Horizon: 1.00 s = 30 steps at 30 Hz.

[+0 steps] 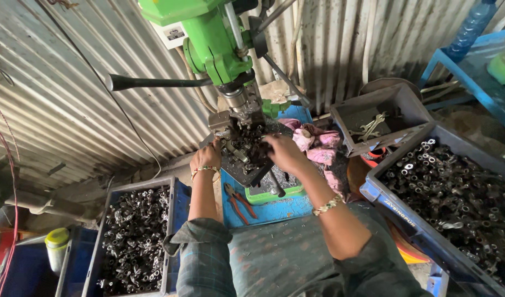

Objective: The person sits at a bench drill press, picks small cylindrical metal parts from a tray, and positions each one under the drill bit. They operate the drill press handle to drill each part, then place the finished part into a nearby collection tray, repeating the cycle.

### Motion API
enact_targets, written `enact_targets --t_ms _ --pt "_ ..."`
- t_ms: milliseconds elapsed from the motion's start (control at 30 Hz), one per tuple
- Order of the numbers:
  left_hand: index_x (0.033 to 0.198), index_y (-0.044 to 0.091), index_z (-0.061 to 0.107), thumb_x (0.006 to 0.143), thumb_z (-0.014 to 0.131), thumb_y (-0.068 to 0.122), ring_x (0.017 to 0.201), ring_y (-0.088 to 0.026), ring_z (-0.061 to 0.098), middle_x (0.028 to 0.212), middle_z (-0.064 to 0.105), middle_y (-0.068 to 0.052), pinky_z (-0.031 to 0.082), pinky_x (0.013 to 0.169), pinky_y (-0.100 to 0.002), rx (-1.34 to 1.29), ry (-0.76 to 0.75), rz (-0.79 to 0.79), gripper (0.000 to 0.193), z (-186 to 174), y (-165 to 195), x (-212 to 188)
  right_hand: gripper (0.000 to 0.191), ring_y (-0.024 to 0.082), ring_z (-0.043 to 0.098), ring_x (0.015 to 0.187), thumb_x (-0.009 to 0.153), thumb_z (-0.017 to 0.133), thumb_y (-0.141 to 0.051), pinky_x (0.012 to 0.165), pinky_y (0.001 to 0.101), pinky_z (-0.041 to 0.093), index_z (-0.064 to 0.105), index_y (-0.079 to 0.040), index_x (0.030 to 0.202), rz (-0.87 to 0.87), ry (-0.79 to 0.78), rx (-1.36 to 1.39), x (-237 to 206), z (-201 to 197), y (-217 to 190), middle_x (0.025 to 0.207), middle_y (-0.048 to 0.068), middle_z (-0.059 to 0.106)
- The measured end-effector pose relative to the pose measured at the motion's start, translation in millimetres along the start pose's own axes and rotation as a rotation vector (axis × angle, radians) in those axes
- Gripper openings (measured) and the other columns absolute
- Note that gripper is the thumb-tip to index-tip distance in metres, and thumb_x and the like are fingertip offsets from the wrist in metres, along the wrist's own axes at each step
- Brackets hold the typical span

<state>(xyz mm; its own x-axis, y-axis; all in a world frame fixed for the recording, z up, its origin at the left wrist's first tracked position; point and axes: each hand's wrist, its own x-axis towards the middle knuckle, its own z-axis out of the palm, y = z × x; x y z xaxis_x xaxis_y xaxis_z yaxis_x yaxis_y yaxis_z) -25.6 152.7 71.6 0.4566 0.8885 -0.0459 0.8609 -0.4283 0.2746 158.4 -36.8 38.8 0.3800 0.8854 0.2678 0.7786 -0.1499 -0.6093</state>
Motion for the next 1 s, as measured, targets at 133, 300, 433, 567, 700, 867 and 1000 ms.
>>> enact_targets --t_ms 133,300,433,567,700,867,1000 --pt "0.137 0.006 0.061 0.109 0.018 0.062 0.128 -0.043 0.056 0.136 0.059 -0.029 0.045 0.108 -0.052 0.039 -0.109 -0.031 0.076 1 1 19 0.039 0.028 0.07 0.108 0.084 0.079 -0.009 0.099 0.0399 0.052 0.069 -0.004 0.122 0.107 0.019 0.532 -1 -20 0 0.115 0.011 0.074" --pt "0.149 0.008 0.029 0.106 0.027 0.063 0.115 -0.044 0.068 0.124 0.065 -0.033 0.053 0.098 -0.051 -0.105 -0.068 -0.213 0.07 -7 19 11 0.024 0.023 0.073 0.092 0.086 0.075 -0.001 0.089 0.0343 0.062 0.066 0.003 0.108 0.28 0.046 1.155 15 -11 -7 0.101 0.01 0.072" --pt "0.147 0.011 0.031 0.105 0.029 0.062 0.109 -0.043 0.07 0.118 0.069 -0.028 0.057 0.09 -0.05 -0.045 0.081 -0.21 0.066 -21 34 -14 0.02 0.022 0.075 0.091 0.086 0.072 0.003 0.087 0.0309 0.065 0.068 0.005 0.105 0.388 -0.01 1.307 34 2 -11 0.101 0.012 0.073" --pt "0.146 0.011 0.03 0.104 0.029 0.066 0.108 -0.041 0.07 0.118 0.068 -0.029 0.057 0.089 -0.049 -0.066 0.053 -0.221 0.069 -33 40 -24 0.019 0.022 0.075 0.093 0.088 0.071 0.004 0.088 0.0298 0.064 0.07 0.006 0.107 0.376 -0.09 1.287 46 4 -14 0.104 0.014 0.074" --pt "0.15 0.012 0.031 0.103 0.031 0.067 0.11 -0.043 0.069 0.119 0.068 -0.029 0.056 0.091 -0.05 -0.069 0.1 -0.202 0.073 -30 37 -20 0.022 0.023 0.075 0.092 0.089 0.072 -0.001 0.085 0.0321 0.064 0.067 0.004 0.11 0.448 -0.132 1.338 57 0 -19 0.105 0.01 0.073" --pt "0.154 0.013 0.029 0.099 0.035 0.069 0.111 -0.045 0.068 0.121 0.067 -0.029 0.055 0.092 -0.052 -0.093 0.15 -0.182 0.078 -20 30 -16 0.03 0.023 0.075 0.091 0.087 0.072 -0.003 0.079 0.0355 0.065 0.064 -0.001 0.115 0.509 -0.195 1.304 68 -6 -25 0.108 0.008 0.072" --pt "0.156 0.013 0.028 0.099 0.035 0.07 0.113 -0.044 0.067 0.122 0.067 -0.029 0.054 0.094 -0.053 -0.109 0.153 -0.184 0.08 -17 28 -12 0.03 0.022 0.073 0.086 0.087 0.073 -0.002 0.074 0.0366 0.066 0.065 0.0 0.116 0.475 -0.088 1.45 71 2 -23 0.107 0.01 0.071"
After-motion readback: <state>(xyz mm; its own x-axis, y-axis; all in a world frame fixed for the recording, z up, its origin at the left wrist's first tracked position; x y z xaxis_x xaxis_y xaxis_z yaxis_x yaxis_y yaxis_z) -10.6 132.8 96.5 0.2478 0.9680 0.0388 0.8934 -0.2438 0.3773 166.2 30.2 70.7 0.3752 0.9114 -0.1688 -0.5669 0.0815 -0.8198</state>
